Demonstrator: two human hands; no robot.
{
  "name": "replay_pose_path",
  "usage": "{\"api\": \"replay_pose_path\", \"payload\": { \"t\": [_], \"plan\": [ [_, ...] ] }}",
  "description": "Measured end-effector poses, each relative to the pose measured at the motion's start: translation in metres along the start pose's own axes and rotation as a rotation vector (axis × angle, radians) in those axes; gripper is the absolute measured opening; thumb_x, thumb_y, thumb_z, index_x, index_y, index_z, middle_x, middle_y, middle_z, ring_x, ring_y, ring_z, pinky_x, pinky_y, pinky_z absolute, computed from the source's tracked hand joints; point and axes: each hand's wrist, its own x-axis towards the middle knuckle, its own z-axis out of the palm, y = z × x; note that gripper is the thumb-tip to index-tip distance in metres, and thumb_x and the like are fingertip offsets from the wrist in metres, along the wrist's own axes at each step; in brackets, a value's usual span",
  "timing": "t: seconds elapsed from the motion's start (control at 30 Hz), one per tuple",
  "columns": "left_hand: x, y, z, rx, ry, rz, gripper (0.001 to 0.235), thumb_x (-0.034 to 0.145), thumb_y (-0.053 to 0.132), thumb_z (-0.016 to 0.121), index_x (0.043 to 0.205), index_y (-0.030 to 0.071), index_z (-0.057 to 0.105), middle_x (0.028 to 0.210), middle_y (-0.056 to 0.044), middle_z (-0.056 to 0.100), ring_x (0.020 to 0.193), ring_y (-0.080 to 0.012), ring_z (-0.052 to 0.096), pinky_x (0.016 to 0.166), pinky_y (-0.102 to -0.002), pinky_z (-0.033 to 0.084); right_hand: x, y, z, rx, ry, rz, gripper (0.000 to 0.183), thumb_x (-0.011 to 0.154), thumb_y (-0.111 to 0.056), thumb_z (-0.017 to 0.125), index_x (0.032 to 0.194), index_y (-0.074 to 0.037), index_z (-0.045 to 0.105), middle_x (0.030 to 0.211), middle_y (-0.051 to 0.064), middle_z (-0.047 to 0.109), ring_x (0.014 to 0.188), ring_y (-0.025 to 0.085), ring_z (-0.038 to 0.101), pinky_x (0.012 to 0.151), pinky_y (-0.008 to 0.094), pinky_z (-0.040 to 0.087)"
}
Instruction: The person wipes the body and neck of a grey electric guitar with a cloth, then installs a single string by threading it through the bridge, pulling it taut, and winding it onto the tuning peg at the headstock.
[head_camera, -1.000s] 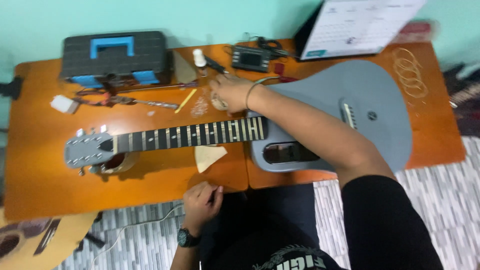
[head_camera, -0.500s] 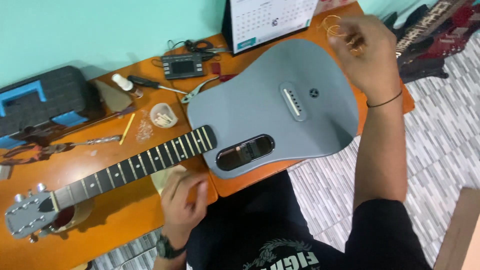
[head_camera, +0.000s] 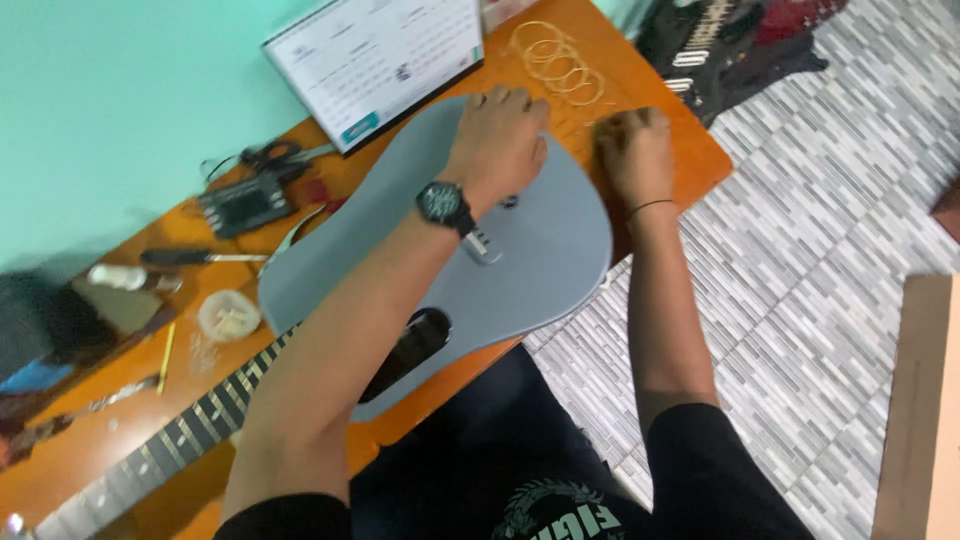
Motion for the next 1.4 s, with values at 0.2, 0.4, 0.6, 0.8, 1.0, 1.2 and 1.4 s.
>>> {"api": "replay_pose_path", "payload": {
  "t": [0.2,0.4,0.6,0.8,1.0,1.2,1.4],
  "plan": [
    [0.085,0.005,0.077,0.118,-0.194,-0.018,0.012,0.093,0.014,0.063,0.099,0.014,0.073,0.095,-0.011,0.067,0.095,-0.0351,0.060,0.083,-0.053,0.048,-0.002,0.000,-0.004,0.052,0.033,0.105,0.018,0.097,-0.012,0.067,0.090,0.004,0.066,0.102,0.019,0.057,0.096,0.040,0.054,0.076,0.049,0.048],
    [0.124,0.022,0.118,0.302,-0.509,-0.057,0.022,0.098,0.021,0.056,0.111,0.017,0.073,0.116,-0.009,0.069,0.116,-0.0321,0.057,0.094,-0.056,0.048,0.000,0.004,-0.014,0.009,0.030,-0.032,0.003,0.098,-0.001,0.068,0.097,-0.002,0.071,0.104,0.015,0.055,0.091,0.036,0.056,0.062,0.045,0.051],
    [0.132,0.026,0.147,0.359,-0.475,-0.010,0.021,0.097,0.015,0.056,0.093,0.026,0.074,0.095,-0.001,0.071,0.102,-0.0283,0.064,0.101,-0.054,0.038,-0.002,0.005,-0.019,-0.064,-0.025,-0.069,0.011,0.099,-0.006,0.070,0.101,0.004,0.067,0.112,0.020,0.053,0.093,0.040,0.055,0.058,0.049,0.050],
    [0.131,0.027,0.144,0.389,-0.498,-0.025,0.027,0.096,0.008,0.058,0.083,0.028,0.070,0.083,0.003,0.071,0.091,-0.0243,0.064,0.104,-0.053,0.034,-0.004,0.007,-0.018,-0.102,0.003,-0.118,0.011,0.096,0.003,0.066,0.107,0.004,0.067,0.108,0.019,0.055,0.088,0.036,0.054,0.062,0.046,0.048],
    [0.129,0.016,0.104,0.264,-0.546,-0.058,0.012,0.093,0.017,0.064,0.095,0.028,0.070,0.088,0.003,0.072,0.091,-0.0227,0.068,0.103,-0.051,0.038,0.023,0.000,-0.039,0.173,0.065,-0.156,0.015,0.105,-0.006,0.064,0.116,0.003,0.070,0.106,0.018,0.052,0.097,0.037,0.053,0.081,0.045,0.046],
    [0.085,-0.021,0.049,0.293,-0.223,-0.101,0.009,0.086,0.013,0.071,0.088,0.021,0.071,0.083,-0.003,0.070,0.085,-0.0287,0.068,0.087,-0.049,0.048,0.136,0.015,0.027,0.205,0.068,-0.343,0.008,0.096,-0.001,0.072,0.092,-0.005,0.067,0.087,0.011,0.066,0.082,0.032,0.060,0.070,0.042,0.044],
    [0.050,-0.062,0.031,0.350,-0.189,-0.181,0.015,0.089,0.012,0.060,0.084,0.020,0.071,0.077,-0.004,0.064,0.083,-0.0295,0.060,0.085,-0.049,0.045,0.196,0.037,0.135,-0.086,-0.219,-0.099,0.014,0.097,-0.017,0.072,0.094,-0.007,0.064,0.102,0.018,0.058,0.093,0.042,0.058,0.062,0.056,0.054]
  ]
}}
